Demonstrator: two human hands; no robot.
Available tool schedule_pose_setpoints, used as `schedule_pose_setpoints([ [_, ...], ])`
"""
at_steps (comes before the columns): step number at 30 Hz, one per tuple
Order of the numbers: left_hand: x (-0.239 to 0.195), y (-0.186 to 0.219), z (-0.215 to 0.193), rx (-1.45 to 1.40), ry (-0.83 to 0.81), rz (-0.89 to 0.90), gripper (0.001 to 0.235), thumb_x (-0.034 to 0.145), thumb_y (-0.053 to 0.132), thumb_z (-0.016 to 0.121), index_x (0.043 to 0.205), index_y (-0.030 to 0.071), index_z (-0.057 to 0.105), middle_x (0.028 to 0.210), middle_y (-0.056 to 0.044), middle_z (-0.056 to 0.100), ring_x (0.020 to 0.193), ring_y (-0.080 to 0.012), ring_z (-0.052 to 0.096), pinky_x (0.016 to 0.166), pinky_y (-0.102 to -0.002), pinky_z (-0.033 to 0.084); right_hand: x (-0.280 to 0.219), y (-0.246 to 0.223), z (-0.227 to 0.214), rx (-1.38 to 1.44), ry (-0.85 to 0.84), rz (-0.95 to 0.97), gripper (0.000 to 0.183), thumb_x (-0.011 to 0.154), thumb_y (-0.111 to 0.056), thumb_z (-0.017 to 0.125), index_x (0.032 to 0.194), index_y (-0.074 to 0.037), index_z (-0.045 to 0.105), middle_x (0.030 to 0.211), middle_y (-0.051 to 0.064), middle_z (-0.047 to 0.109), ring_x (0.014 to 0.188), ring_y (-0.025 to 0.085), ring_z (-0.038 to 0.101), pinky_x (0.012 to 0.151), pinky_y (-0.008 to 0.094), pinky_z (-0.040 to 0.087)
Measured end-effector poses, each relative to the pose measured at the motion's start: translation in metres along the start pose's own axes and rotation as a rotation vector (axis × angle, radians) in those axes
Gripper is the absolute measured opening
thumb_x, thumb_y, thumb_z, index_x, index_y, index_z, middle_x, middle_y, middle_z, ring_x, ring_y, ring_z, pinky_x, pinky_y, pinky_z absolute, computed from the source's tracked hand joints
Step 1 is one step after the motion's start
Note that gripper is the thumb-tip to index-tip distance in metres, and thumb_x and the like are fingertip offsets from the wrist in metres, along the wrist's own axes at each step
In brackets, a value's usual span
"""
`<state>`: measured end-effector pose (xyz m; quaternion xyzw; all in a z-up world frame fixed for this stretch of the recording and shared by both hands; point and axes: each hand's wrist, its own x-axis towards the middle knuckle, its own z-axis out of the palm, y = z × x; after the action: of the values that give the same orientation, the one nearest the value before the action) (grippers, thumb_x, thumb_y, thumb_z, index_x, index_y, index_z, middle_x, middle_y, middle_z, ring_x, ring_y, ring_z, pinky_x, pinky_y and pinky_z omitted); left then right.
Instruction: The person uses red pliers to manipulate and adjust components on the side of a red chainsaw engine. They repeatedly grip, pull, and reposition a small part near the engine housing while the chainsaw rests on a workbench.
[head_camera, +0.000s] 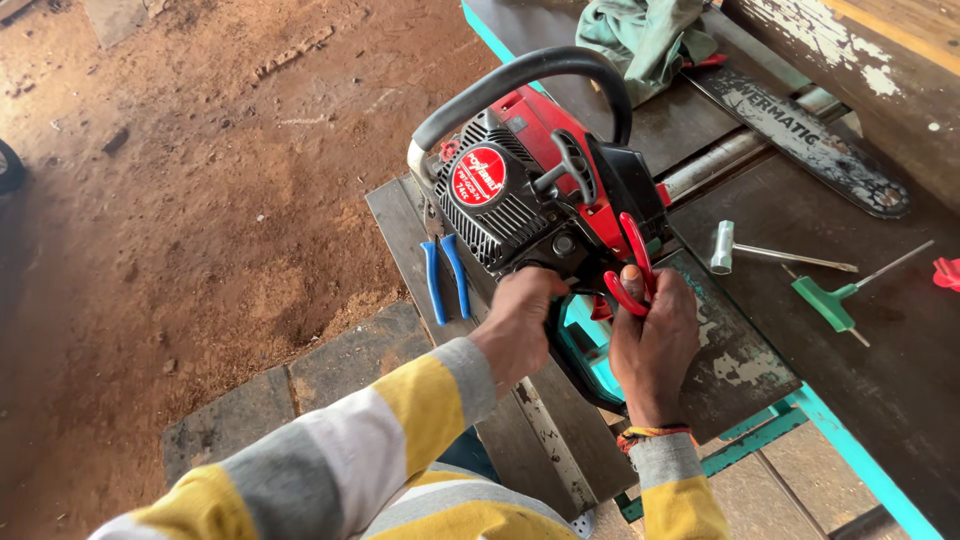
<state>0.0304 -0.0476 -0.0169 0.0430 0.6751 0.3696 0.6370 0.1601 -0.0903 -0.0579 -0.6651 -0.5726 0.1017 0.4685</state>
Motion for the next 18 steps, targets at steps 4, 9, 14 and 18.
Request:
schedule_pose_setpoints([
  [4, 0.014, -0.006, -0.012, -0.149, -0.105, 0.046, 0.034, 0.093, 0.007, 0.059, 0.126, -0.003, 0.060, 0.094, -0.012, 0.069, 0.075, -0.0228, 0.068, 0.072, -0.043, 0.061, 0.002, 0.004, 0.000, -0.011, -0.031, 0.023, 0.040, 0.110, -0.038, 0.055, 0.095, -0.001, 0.055, 0.090, 0.015, 0.060, 0.087, 0.035, 0.062, 0.072, 0.050, 0.048],
  [9, 0.045, -0.007, -0.041, 0.649, -0.070, 0.231, 0.055, 0.093, 0.005, 0.048, 0.147, 0.014, 0.054, 0.113, -0.011, 0.060, 0.065, -0.0218, 0.048, 0.061, -0.041, 0.045, 0.003, 0.002, 0.002, -0.019, -0.048, 0.065, 0.042, 0.109, -0.041, 0.056, 0.092, -0.002, 0.055, 0.086, 0.013, 0.059, 0.083, 0.031, 0.061, 0.070, 0.048, 0.048],
  [14, 0.061, -0.015, -0.054, 1.300, -0.047, 0.706, 0.074, 0.087, -0.005, 0.056, 0.158, 0.013, 0.048, 0.138, -0.032, 0.049, 0.095, -0.0274, 0.037, 0.078, -0.034, 0.038, 0.000, 0.001, 0.001, -0.003, -0.001, 0.000, 0.039, 0.110, -0.039, 0.055, 0.095, -0.003, 0.056, 0.089, 0.013, 0.060, 0.087, 0.033, 0.061, 0.073, 0.049, 0.047],
  [18, 0.042, -0.019, -0.036, 0.551, -0.017, 0.261, 0.071, 0.086, -0.005, 0.056, 0.153, 0.016, 0.051, 0.137, -0.018, 0.058, 0.095, -0.0289, 0.037, 0.080, -0.042, 0.045, 0.001, 0.001, 0.000, -0.006, -0.006, 0.011, 0.039, 0.110, -0.039, 0.056, 0.094, -0.003, 0.055, 0.089, 0.013, 0.061, 0.088, 0.033, 0.061, 0.075, 0.050, 0.048],
])
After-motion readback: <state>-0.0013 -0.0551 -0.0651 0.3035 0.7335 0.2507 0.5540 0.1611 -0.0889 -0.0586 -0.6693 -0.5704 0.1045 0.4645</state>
